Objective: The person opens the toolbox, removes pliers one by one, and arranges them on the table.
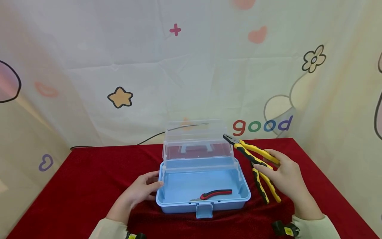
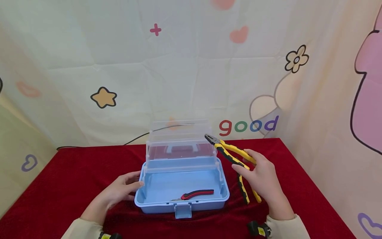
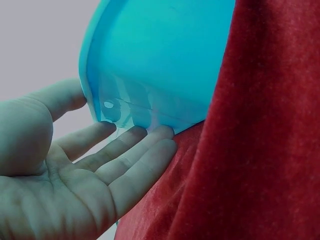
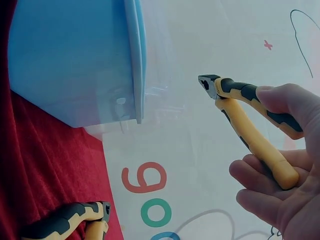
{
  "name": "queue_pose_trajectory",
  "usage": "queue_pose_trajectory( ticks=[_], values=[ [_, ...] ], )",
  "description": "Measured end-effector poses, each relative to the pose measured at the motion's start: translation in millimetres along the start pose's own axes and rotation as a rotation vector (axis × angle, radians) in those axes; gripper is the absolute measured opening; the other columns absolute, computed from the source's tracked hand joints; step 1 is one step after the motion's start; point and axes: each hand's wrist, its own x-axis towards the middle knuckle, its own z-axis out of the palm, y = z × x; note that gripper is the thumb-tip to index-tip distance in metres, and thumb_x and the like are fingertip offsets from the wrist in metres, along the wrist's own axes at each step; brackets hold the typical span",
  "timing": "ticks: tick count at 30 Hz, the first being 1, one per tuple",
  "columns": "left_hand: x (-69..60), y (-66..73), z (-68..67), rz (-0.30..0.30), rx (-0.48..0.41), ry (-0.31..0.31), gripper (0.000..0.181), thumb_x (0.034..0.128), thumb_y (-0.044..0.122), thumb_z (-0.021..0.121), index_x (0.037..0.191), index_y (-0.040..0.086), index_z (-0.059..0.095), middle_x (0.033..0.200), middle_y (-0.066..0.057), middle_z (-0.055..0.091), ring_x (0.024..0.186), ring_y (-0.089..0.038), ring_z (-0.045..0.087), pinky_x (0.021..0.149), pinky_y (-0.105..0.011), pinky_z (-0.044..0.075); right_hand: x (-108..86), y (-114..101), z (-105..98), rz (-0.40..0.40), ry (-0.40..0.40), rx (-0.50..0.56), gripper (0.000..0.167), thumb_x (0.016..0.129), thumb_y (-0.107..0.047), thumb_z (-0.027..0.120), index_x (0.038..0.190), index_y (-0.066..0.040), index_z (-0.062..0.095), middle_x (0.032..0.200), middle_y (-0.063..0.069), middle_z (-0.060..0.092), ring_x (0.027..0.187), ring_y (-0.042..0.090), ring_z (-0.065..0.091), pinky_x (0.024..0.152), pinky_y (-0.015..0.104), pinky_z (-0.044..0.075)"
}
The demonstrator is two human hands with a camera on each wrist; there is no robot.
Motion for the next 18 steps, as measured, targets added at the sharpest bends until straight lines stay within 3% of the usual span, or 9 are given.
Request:
queue_pose_trajectory(
  ticks=[18],
  values=[
    [-0.4, -1.5, 2.6, 0.019, -0.014, 0.014, 0.058, 0.0909, 0.019, 0.062, 0.141, 0.002, 0.038, 0.128, -0.022, 0.054, 0.098, -0.025, 0.064, 0.075, -0.045, 0.058, 1.6, 9.7, -8.3, 0.02, 0.032, -0.017, 0.062, 0.082, -0.033, 0.073, 0.13, -0.001, 0.051, 0.117, 0.024, 0.059, 0.095, 0.039, 0.063, 0.067, 0.04, 0.059]
  ],
)
